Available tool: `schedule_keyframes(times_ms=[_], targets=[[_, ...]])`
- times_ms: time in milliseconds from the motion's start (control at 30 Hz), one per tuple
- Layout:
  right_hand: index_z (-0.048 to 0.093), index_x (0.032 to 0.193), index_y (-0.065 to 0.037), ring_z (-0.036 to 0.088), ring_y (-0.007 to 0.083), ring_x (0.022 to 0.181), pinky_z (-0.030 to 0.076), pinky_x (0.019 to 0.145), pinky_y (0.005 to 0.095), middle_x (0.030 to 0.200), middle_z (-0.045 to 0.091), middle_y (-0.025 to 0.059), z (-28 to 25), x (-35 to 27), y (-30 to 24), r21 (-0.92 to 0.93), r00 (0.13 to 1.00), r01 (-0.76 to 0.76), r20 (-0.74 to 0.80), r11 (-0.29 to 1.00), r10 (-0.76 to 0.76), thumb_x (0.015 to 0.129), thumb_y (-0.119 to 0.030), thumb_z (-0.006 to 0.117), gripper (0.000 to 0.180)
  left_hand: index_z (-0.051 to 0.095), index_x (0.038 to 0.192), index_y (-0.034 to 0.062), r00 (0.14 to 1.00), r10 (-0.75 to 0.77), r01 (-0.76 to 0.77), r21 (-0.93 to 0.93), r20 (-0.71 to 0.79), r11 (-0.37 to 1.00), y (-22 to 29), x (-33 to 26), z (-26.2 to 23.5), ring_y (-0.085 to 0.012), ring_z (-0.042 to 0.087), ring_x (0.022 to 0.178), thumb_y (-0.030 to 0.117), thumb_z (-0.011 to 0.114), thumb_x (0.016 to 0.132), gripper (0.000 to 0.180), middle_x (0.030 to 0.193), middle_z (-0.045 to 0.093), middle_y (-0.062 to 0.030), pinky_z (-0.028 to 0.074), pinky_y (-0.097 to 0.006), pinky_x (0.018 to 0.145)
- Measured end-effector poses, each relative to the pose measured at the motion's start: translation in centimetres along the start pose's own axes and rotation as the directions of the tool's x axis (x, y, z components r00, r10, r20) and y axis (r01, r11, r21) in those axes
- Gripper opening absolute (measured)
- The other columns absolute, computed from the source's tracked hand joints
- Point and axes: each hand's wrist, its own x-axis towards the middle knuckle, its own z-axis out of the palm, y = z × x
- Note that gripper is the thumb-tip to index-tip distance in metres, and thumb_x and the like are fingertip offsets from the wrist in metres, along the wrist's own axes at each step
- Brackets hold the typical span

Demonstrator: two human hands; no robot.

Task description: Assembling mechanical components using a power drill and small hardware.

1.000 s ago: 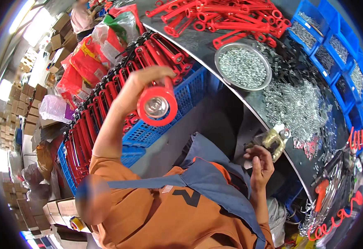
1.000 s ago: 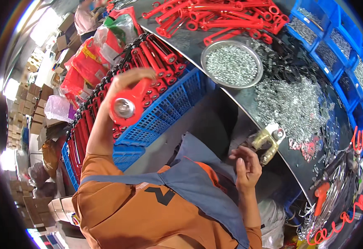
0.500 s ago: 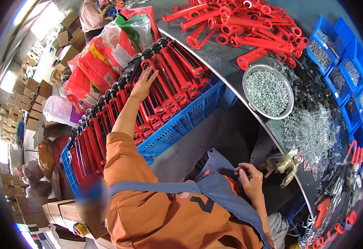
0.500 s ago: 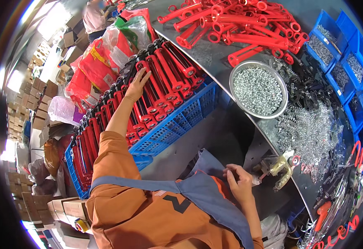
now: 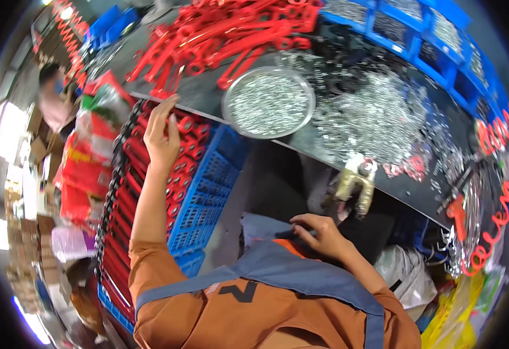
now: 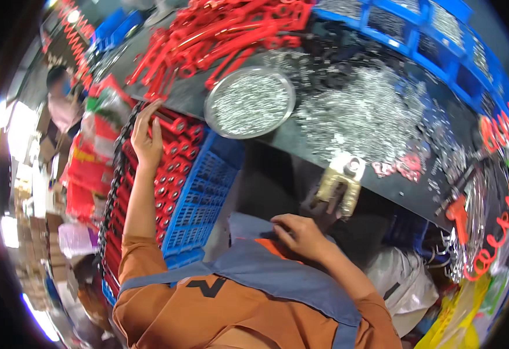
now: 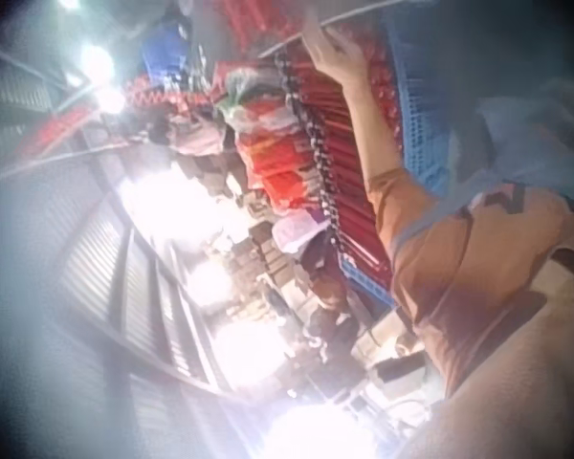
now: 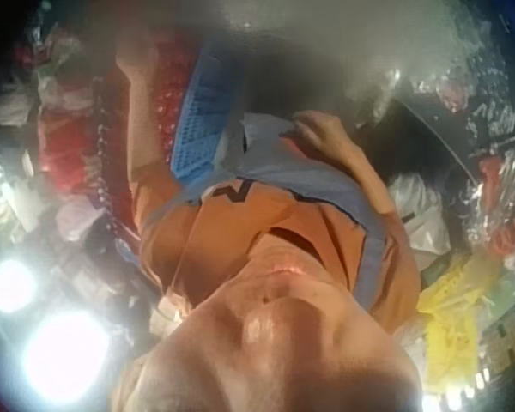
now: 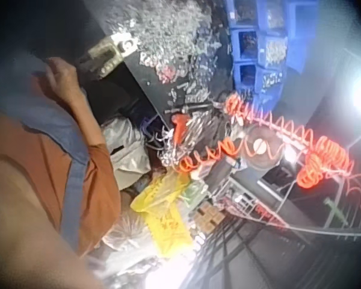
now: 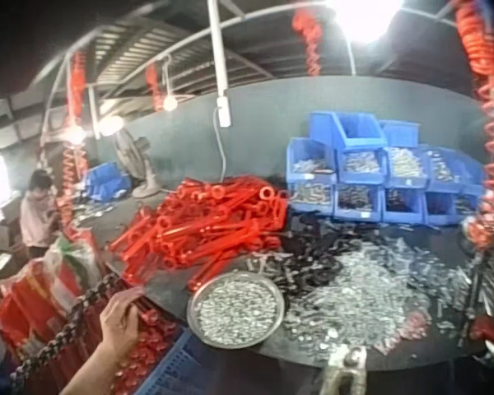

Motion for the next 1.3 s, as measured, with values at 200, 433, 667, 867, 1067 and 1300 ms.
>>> schedule_keyframes(times_ms=[200,433,667,867,1067,1300], targets=[[0.062,0.099,0.002,0.065,0.0334,0.084,0.053,0.074,0.0368,0.095,0.066,0.0185,-1.0,-2.2,1.4,0.040,0.992,0.074,-0.105,0.996,-0.070,0.086,-0.010,0.060,0.018,0.059,0.117,0.0021,0.768,0.168,0.056,-0.326,0.619,0.944,7.8,13.4,16.8,-0.0228,0.064,0.101,0.021,0.061,0.089,0.034,0.109,0.065,-0.0140,0.049,-0.032,0.087],[0.062,0.103,0.001,0.067,0.0297,0.084,0.053,0.075,0.0355,0.093,0.067,0.0161,-3.8,-4.7,3.3,0.104,0.967,-0.005,-0.251,0.995,0.031,0.088,-0.013,0.058,0.021,0.067,0.092,-0.0013,0.434,0.042,-0.279,0.090,0.900,0.956,8.1,18.5,32.3,-0.0289,0.067,0.076,0.031,0.074,0.077,0.036,0.081,0.069,-0.0133,0.050,-0.038,0.068],[0.061,0.104,0.000,0.068,0.0281,0.083,0.054,0.074,0.0345,0.092,0.068,0.0151,-4.1,-5.2,4.1,0.132,0.973,-0.015,-0.227,0.991,0.045,0.089,-0.014,0.057,0.021,0.072,0.094,0.0042,0.412,-0.129,0.047,0.121,0.902,0.992,6.7,20.1,29.5,-0.0215,0.065,0.079,0.030,0.075,0.074,0.033,0.086,0.070,-0.0085,0.050,-0.035,0.068],[0.061,0.103,0.001,0.065,0.0333,0.085,0.052,0.075,0.0385,0.094,0.066,0.0182,-2.2,-4.6,2.5,0.012,0.990,0.073,-0.119,0.997,-0.071,0.088,-0.015,0.057,0.022,0.069,0.100,0.0012,0.820,-0.124,-0.088,0.337,0.558,0.937,7.5,16.7,37.0,-0.0368,0.056,0.106,0.050,0.065,0.079,0.053,0.109,0.064,-0.0198,0.045,-0.045,0.090],[0.061,0.104,0.001,0.066,0.0295,0.082,0.052,0.074,0.0357,0.091,0.067,0.0164,-1.9,-5.8,2.0,-0.017,0.975,0.046,-0.216,0.999,-0.048,0.089,-0.013,0.056,0.022,0.071,0.081,0.0006,0.924,0.124,-0.178,0.122,0.361,0.976,5.9,17.9,36.5,-0.0365,0.064,0.068,0.036,0.062,0.084,0.037,0.071,0.065,-0.0183,0.050,-0.045,0.067],[0.064,0.097,0.004,0.066,0.0169,0.075,0.052,0.068,0.0280,0.082,0.068,0.0130,-4.4,-7.2,-1.3,0.081,0.877,0.166,-0.467,0.983,-0.110,0.086,0.000,0.056,0.014,0.056,0.103,-0.0012,0.800,-0.296,0.575,-0.808,0.523,0.127,14.3,17.5,16.9,-0.0108,0.051,0.069,0.024,0.054,0.094,0.027,0.080,0.052,-0.0023,0.054,-0.043,0.085]])
